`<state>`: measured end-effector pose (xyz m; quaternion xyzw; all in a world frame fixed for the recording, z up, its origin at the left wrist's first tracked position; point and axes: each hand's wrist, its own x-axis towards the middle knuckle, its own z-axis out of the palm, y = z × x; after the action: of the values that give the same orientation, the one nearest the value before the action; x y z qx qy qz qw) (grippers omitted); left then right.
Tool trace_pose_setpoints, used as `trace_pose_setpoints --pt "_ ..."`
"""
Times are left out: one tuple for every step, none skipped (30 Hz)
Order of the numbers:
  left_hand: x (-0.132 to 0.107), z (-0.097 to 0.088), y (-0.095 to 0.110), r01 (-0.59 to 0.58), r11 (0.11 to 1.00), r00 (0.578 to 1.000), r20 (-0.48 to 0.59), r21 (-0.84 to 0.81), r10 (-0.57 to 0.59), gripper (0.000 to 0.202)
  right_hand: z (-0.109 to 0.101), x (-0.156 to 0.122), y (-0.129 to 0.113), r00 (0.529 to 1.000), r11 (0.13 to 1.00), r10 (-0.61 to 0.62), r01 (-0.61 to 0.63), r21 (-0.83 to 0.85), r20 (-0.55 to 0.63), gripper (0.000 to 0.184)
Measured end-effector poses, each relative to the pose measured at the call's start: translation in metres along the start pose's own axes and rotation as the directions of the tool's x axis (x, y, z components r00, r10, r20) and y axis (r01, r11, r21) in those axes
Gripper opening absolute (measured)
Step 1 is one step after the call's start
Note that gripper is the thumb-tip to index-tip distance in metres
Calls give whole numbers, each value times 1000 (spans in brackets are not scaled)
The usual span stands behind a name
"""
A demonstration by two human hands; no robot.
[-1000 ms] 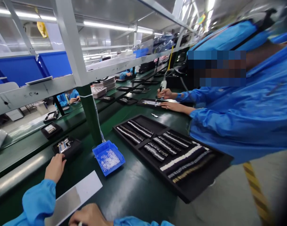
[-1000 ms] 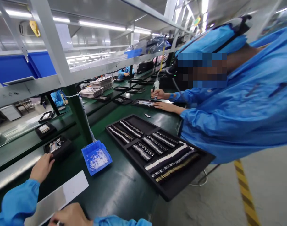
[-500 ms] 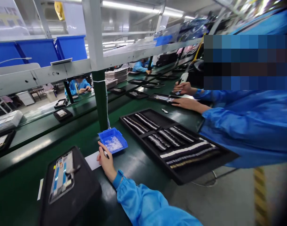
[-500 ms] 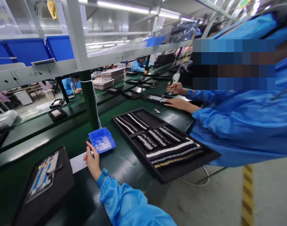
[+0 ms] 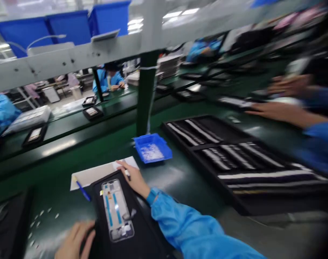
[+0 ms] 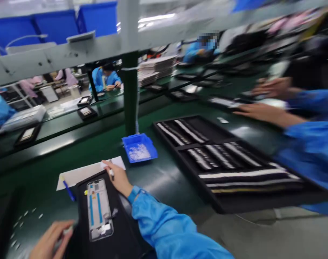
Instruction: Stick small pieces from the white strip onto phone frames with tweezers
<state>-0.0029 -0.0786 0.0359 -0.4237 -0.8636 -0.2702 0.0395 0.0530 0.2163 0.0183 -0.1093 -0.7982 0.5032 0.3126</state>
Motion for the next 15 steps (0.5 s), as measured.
trace_pose_setpoints --pt "-4 -9 3 43 999 999 13 30 -44 30 0 0 2 1000 1000 9 -9 -3 16 40" --pt "-3 -16 7 114 990 993 -14 78 -113 27 1 0 4 999 1000 19 -19 -6 28 40" --pt "4 -20 10 188 972 982 -50 140 -183 26 2 1 7 999 1000 26 -26 -10 39 40" --pt "14 -20 11 254 946 967 -49 204 -249 24 3 1 9 998 999 33 -32 -14 45 39" --pt "26 -19 12 326 910 945 -55 256 -322 22 4 2 11 998 999 40 -40 -16 50 39" --pt "38 -15 12 390 872 919 -66 294 -389 21 4 2 12 998 999 42 -41 -24 45 38" --pt "48 -11 12 430 846 899 -62 314 -434 19 5 1 13 999 998 29 -27 -50 30 37" --pt "57 -6 12 451 832 886 -53 322 -460 16 5 0 12 1000 996 -3 3 -93 6 35" --pt "64 -1 12 454 829 883 -38 327 -469 14 5 -2 11 998 987 -54 50 -150 -20 33" --pt "68 4 13 442 831 886 -18 338 -463 17 6 -4 9 992 971 -119 108 -214 -37 31" --pt "70 7 14 419 835 893 4 356 -450 21 6 -6 7 982 947 -186 171 -272 -30 30" --pt "69 9 15 391 837 901 26 382 -433 23 7 -9 5 970 920 -243 232 -314 5 29" --pt "67 10 16 353 841 911 53 409 -408 24 8 -12 3 959 899 -278 283 -334 63 29" --pt "63 9 16 307 846 922 82 436 -378 27 9 -14 2 946 882 -295 323 -343 132 30" --pt "59 8 16 256 851 932 114 459 -343 30 11 -17 2 932 868 -300 356 -345 205 31"
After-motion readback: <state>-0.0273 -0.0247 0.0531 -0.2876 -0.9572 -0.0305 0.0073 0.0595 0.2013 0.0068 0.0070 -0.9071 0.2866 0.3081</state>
